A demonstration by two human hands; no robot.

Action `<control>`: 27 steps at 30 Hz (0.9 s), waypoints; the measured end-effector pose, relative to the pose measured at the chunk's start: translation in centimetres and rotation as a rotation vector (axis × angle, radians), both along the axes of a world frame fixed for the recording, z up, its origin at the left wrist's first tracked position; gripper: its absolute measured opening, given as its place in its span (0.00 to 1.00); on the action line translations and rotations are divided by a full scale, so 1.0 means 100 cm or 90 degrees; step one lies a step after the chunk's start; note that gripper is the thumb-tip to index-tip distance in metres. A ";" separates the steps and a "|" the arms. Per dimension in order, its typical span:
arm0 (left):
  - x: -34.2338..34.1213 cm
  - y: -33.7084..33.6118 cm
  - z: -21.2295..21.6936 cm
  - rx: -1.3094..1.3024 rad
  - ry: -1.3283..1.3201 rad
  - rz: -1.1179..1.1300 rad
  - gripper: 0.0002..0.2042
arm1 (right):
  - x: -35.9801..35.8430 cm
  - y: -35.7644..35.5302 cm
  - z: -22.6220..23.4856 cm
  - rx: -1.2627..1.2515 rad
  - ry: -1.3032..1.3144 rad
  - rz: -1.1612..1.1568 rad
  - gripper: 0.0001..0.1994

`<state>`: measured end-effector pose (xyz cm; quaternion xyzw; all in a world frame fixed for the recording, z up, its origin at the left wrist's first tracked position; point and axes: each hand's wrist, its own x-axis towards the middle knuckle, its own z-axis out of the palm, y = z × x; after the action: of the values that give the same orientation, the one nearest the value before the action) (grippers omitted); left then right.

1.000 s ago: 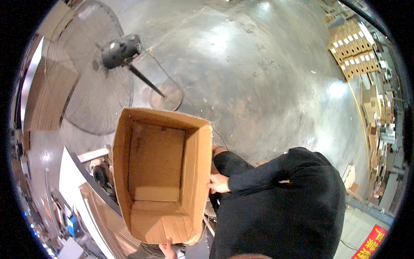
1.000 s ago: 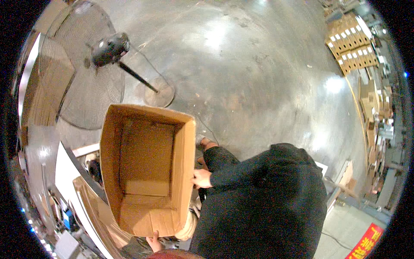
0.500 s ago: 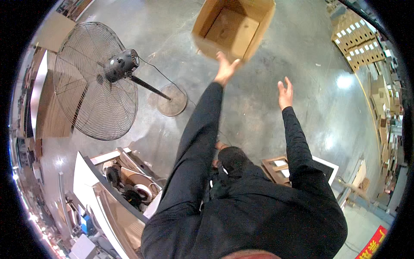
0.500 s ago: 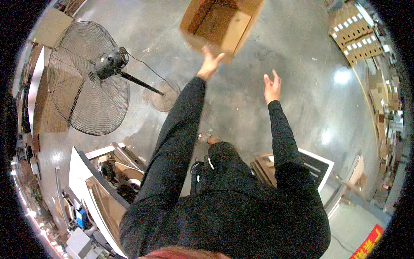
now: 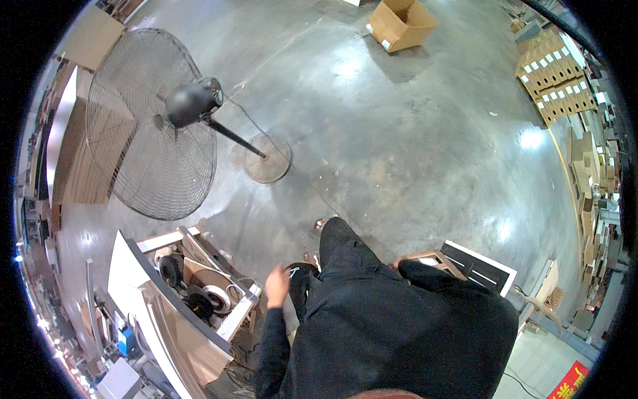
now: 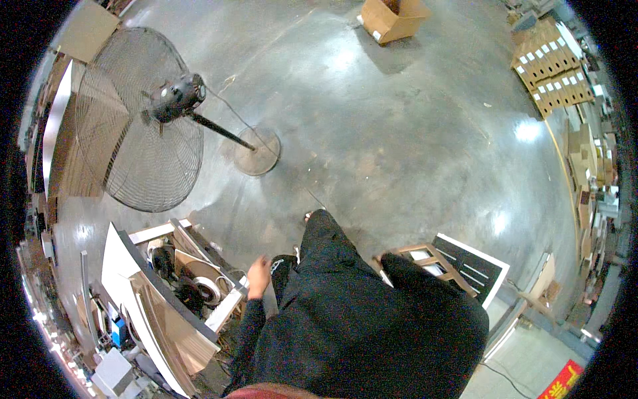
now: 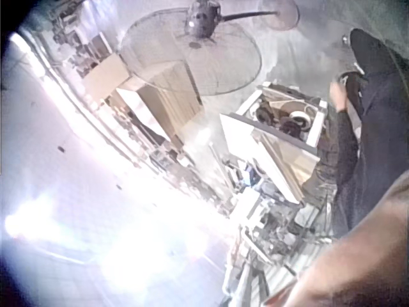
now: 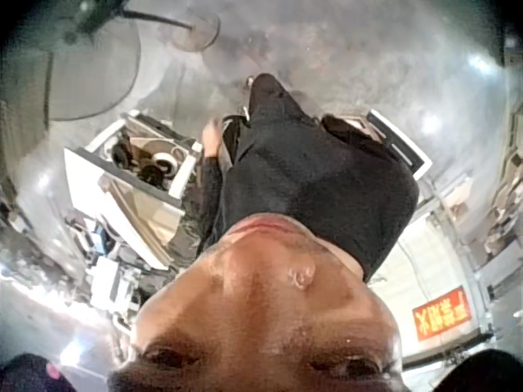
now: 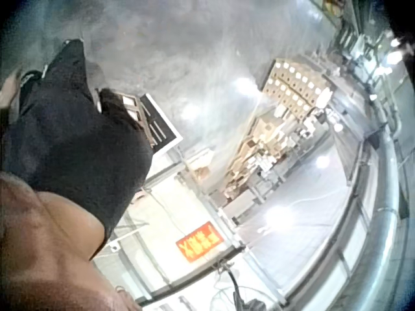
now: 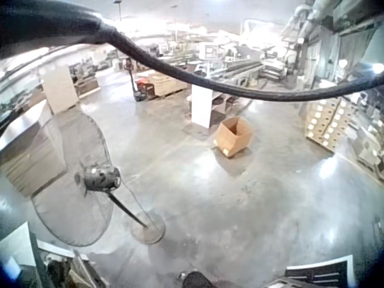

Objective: The person adjusts internal components of an industrial machine using a wrench and a hex key, then walks through the workshop to move a white wood panel and a cardboard box.

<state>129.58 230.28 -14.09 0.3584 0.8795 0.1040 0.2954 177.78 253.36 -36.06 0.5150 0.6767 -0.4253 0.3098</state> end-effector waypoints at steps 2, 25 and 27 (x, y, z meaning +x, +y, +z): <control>-0.007 -0.121 -0.007 -0.079 0.039 0.090 0.19 | -0.051 0.061 -0.020 0.099 0.054 0.094 0.20; -0.391 -0.126 0.051 0.315 0.017 0.448 0.19 | -0.523 0.054 0.094 0.033 0.119 0.240 0.24; -0.454 -0.075 0.059 0.313 0.003 0.400 0.18 | -0.475 0.063 0.070 0.024 0.046 0.069 0.23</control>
<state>84.18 222.73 -8.18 0.1319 0.8960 0.3957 0.1526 130.23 259.66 -29.02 0.4675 0.7224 -0.4132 0.2980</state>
